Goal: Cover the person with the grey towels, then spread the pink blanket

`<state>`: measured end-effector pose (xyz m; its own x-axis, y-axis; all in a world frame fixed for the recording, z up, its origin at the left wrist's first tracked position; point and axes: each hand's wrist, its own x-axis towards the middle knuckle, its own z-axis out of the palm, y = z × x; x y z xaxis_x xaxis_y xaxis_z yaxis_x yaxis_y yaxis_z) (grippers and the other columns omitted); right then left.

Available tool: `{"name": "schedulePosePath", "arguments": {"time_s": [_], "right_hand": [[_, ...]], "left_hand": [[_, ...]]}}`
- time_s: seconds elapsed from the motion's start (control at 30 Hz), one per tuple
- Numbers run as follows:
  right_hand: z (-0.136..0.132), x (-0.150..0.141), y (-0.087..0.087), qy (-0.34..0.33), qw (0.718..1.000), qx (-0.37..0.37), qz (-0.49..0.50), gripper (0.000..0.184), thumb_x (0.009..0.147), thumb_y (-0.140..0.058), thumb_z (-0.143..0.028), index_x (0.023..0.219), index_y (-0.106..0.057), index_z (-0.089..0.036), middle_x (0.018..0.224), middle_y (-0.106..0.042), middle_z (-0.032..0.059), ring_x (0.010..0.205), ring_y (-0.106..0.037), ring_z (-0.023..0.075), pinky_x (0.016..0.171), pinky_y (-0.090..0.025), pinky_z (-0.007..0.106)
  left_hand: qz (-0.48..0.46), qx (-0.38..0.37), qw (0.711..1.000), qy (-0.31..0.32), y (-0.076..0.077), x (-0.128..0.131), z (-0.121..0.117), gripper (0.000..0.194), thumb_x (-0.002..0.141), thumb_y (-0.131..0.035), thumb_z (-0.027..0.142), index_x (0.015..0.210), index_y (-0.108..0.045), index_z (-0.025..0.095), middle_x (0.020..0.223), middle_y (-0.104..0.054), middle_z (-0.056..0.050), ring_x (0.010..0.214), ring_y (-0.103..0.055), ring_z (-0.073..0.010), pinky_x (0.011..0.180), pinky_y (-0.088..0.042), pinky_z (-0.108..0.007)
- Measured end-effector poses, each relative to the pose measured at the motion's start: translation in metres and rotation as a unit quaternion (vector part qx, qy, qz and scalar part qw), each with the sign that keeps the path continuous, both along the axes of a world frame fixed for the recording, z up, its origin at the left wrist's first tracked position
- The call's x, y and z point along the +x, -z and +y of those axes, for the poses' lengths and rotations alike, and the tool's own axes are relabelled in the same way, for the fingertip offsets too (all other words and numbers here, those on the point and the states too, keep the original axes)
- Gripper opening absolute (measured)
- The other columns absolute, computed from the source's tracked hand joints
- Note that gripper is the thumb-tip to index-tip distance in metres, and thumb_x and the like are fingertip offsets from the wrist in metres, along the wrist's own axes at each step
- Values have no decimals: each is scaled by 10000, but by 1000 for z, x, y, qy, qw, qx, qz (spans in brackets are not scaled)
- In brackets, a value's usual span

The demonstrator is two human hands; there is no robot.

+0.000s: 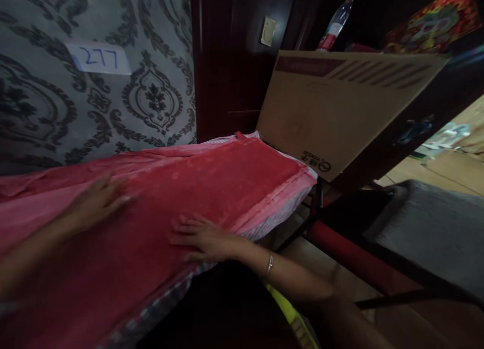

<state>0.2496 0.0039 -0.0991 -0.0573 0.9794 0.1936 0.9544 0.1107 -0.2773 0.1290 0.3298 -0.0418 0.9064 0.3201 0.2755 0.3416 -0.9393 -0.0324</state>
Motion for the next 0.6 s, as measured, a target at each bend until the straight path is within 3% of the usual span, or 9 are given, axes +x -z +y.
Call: {"name": "schedulePosePath", "arguments": {"time_s": [0.07, 0.13, 0.23, 0.3, 0.43, 0.6], "right_hand": [[-17, 23, -2, 14, 999, 25, 24, 451, 1022, -549, -430, 1414, -586, -211, 1466, -578, 88, 1380, -493, 200, 1166, -365, 369], [-42, 53, -2, 93, 993, 59, 34, 403, 1020, -546, -377, 1376, -619, -203, 1407, -621, 106, 1310, -556, 216, 1129, -409, 396], [-88, 102, 3, 237, 968, 88, 12, 455, 1017, -517, -356, 1428, -580, -172, 1467, -564, 153, 1374, -500, 272, 1155, -381, 483], [-115, 127, 11, 310, 947, 79, -15, 508, 1025, -490, -406, 1485, -526, -193, 1553, -469, 152, 1449, -408, 310, 1180, -329, 556], [-149, 148, 42, 354, 933, 41, -48, 516, 1047, -403, -458, 1517, -487, -262, 1603, -408, 103, 1502, -322, 304, 1200, -267, 606], [-158, 142, 70, 364, 924, 113, -44, 503, 1060, -335, -420, 1518, -483, -275, 1584, -444, 78, 1501, -330, 252, 1218, -251, 563]], "left_hand": [[38, -47, 997, 41, 9, 35, -33, 614, 1013, -338, 411, 1476, -433, 19, 1617, -350, -208, 1518, -301, -328, 1233, -290, -451], [42, -73, 993, 79, 20, 63, -70, 656, 1003, -328, 439, 1525, -378, 45, 1655, -287, -195, 1535, -269, -319, 1249, -250, -456], [44, -76, 989, 117, 43, 83, -117, 661, 987, -358, 482, 1554, -379, 143, 1659, -308, -154, 1533, -282, -314, 1245, -245, -504], [46, -60, 988, 131, 58, 85, -136, 624, 984, -385, 487, 1537, -432, 202, 1646, -344, -137, 1529, -290, -331, 1237, -224, -563], [41, -38, 986, 156, 73, 77, -144, 594, 998, -371, 513, 1518, -476, 246, 1638, -364, -121, 1534, -271, -339, 1225, -190, -613], [67, -50, 975, 206, 69, 72, -141, 608, 1006, -329, 561, 1533, -451, 285, 1625, -395, -79, 1526, -297, -315, 1229, -196, -597]]}}
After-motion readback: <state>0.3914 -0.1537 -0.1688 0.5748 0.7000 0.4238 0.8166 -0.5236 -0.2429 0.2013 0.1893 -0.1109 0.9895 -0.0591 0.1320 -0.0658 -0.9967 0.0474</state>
